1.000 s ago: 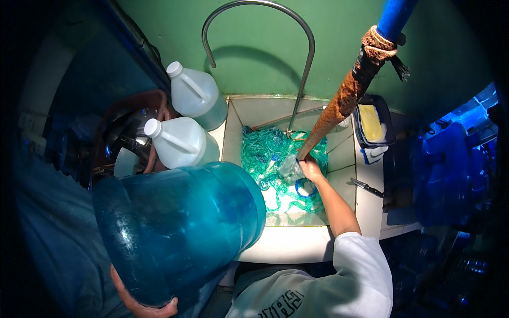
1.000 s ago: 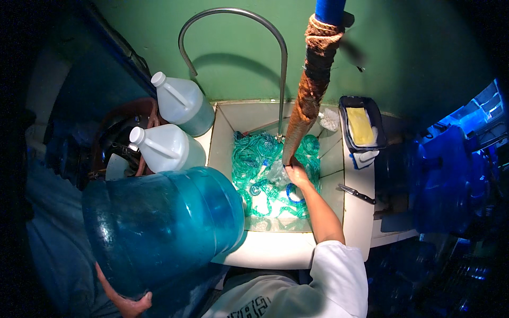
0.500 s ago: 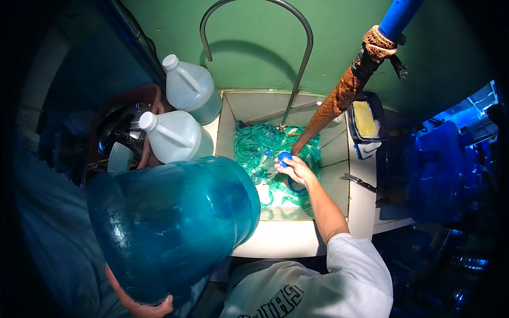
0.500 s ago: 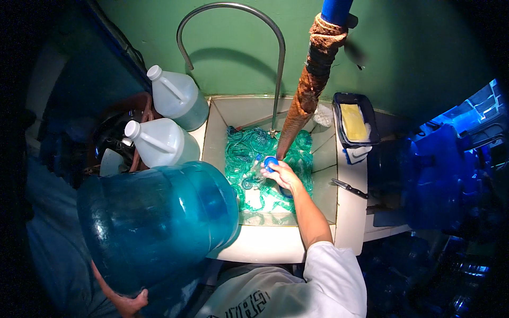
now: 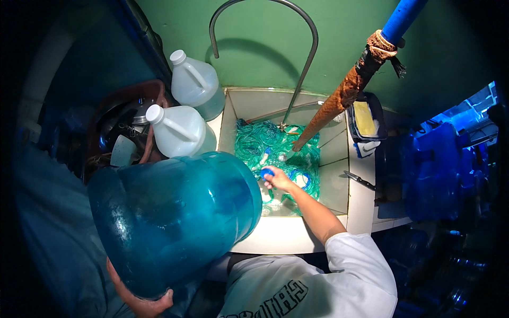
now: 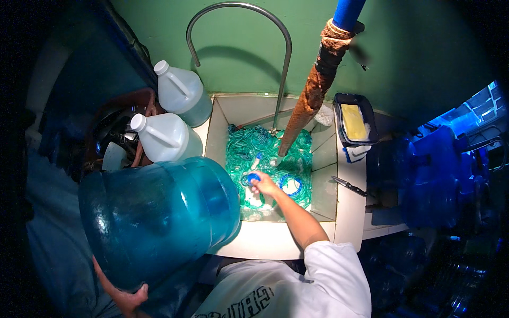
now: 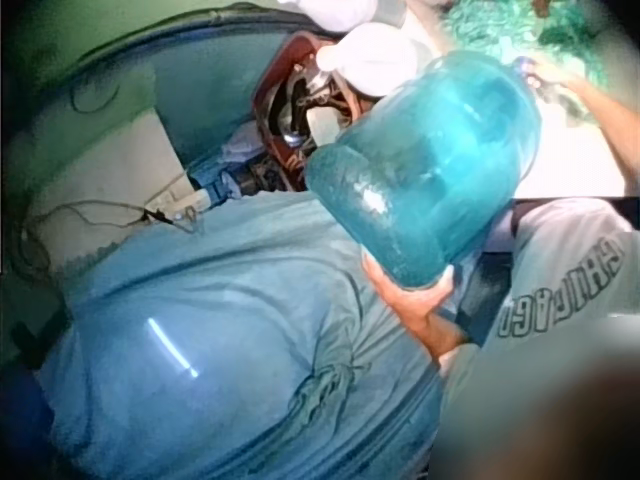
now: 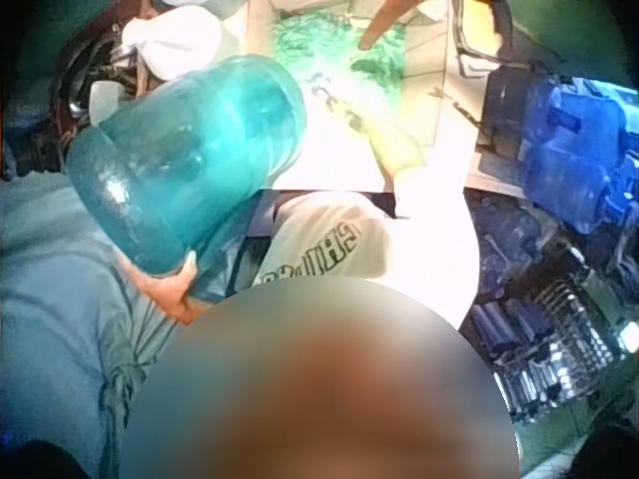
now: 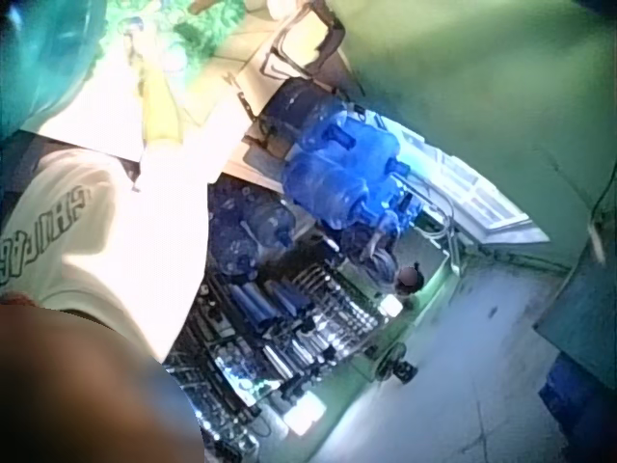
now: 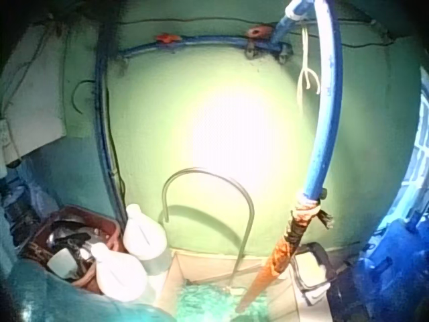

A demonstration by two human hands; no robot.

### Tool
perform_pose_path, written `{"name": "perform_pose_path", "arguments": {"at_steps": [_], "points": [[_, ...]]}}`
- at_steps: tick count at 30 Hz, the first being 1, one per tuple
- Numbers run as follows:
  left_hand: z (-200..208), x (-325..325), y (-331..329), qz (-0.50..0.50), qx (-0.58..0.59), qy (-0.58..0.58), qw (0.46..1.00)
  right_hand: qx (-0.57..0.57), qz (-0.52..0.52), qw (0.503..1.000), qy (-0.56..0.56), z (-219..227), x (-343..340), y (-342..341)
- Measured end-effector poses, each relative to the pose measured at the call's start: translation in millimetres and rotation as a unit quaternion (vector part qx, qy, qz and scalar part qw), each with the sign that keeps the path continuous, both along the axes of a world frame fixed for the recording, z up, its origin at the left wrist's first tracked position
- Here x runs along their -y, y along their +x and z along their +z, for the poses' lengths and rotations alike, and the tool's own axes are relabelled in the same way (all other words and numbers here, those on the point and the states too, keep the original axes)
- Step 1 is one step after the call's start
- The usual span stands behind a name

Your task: The person scrubs the interior of large water dispenser jugs using a long-handled brush and rinses them under a tap. They handle both blue and yellow jugs, repeatedly inserting the brush, rotating it, and rinsing the interior before setting the jugs aside.

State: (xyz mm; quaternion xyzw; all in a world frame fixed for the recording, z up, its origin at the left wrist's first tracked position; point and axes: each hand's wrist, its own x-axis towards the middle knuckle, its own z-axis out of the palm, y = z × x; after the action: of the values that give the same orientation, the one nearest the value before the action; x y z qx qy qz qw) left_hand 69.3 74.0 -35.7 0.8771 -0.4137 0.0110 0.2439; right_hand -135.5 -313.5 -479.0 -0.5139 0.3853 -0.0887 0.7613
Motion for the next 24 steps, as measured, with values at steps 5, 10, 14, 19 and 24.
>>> {"name": "perform_pose_path", "arguments": {"at_steps": [5, 10, 14, 19, 24], "points": [[-10.7, -15.2, 7.2, 0.001, -0.045, -0.014, 0.999, -0.217, 0.279, 0.882, -0.311, -18.8, -40.1, 37.9], [-24.1, -33.6, 22.9, -0.071, 0.086, -0.037, 0.993, 0.088, -0.045, 0.914, 0.393, 0.8, -71.8, 67.1], [-38.0, -41.3, 37.0, -0.091, 0.12, -0.082, 0.985, 0.148, -0.213, 0.868, 0.422, 22.5, -86.4, 77.6], [-63.0, -35.9, 38.8, -0.016, -0.09, -0.205, 0.975, 0.272, -0.437, 0.81, 0.279, 66.2, -63.8, 40.0], [-86.8, -3.4, 20.8, -0.033, -0.191, -0.239, 0.951, 0.187, -0.591, 0.777, -0.108, 133.1, -21.3, -47.3]]}}
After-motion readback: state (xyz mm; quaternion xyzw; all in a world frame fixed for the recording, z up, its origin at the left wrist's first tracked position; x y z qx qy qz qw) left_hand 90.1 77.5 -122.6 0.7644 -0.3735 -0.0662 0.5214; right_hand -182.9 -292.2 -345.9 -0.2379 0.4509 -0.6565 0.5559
